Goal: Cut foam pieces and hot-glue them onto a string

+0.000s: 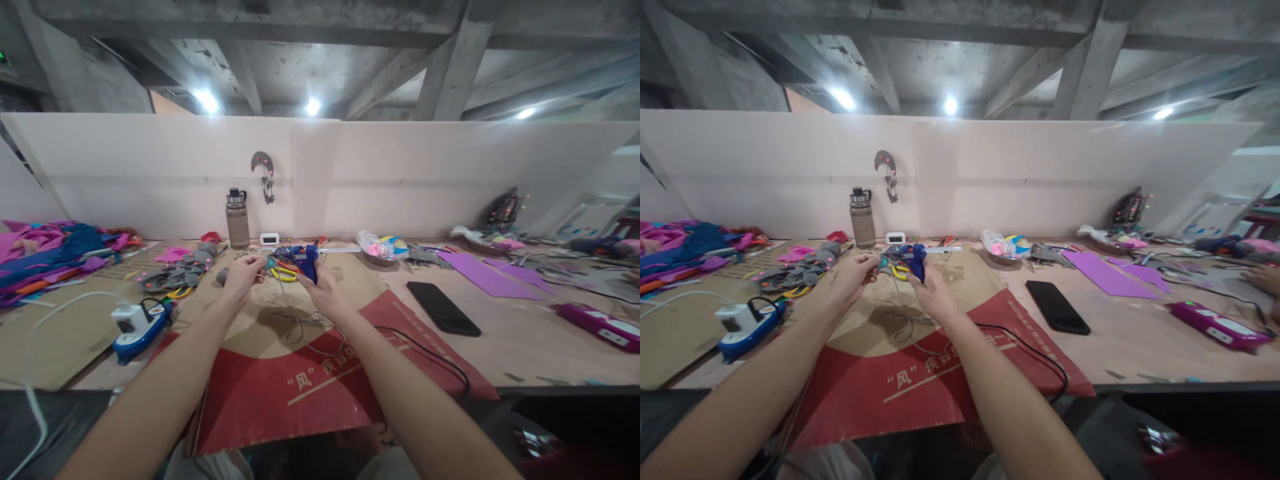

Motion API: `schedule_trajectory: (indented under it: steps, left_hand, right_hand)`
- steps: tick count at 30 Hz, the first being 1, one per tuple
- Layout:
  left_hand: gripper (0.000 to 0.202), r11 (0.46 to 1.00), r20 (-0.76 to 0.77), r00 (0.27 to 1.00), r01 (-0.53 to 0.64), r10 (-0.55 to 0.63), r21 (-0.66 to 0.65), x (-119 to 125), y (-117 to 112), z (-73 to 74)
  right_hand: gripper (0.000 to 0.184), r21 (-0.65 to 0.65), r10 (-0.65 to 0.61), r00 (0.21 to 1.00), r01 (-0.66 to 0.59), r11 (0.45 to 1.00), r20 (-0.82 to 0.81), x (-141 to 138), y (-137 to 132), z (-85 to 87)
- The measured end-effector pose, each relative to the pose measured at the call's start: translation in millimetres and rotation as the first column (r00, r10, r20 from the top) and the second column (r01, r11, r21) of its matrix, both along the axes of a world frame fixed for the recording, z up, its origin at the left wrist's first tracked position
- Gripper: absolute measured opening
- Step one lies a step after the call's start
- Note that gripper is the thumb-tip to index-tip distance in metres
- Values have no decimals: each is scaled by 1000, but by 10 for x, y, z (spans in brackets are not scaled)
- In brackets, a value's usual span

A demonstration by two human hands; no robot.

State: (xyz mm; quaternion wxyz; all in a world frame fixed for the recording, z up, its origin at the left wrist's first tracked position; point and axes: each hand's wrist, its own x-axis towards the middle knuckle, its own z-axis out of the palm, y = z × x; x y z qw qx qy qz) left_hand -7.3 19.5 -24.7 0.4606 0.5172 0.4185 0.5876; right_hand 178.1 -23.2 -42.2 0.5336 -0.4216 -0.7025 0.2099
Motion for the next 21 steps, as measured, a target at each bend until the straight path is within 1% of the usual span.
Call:
schedule_trajectory:
  steps: [8,14,18,21]
  left_hand:
    - [27,1000,-4,1000,-11,11,5,0,1,3]
    - [27,1000,5,1000,-15,15,4,13,-30,31]
    - [28,1000,3,1000,-8,8,10,11,-23,23]
    - [29,1000,-13,1000,-10,10,17,4,-17,12]
  right_hand:
    - [40,33,-23,999,22,999,30,6,1,-11]
    - [39,28,-15,999,14,1000,35,6,-10,9]
    - [38,18,-36,999,35,999,39,3,9,-4]
    - [37,19,-42,997,41,999,72,8,7,-4]
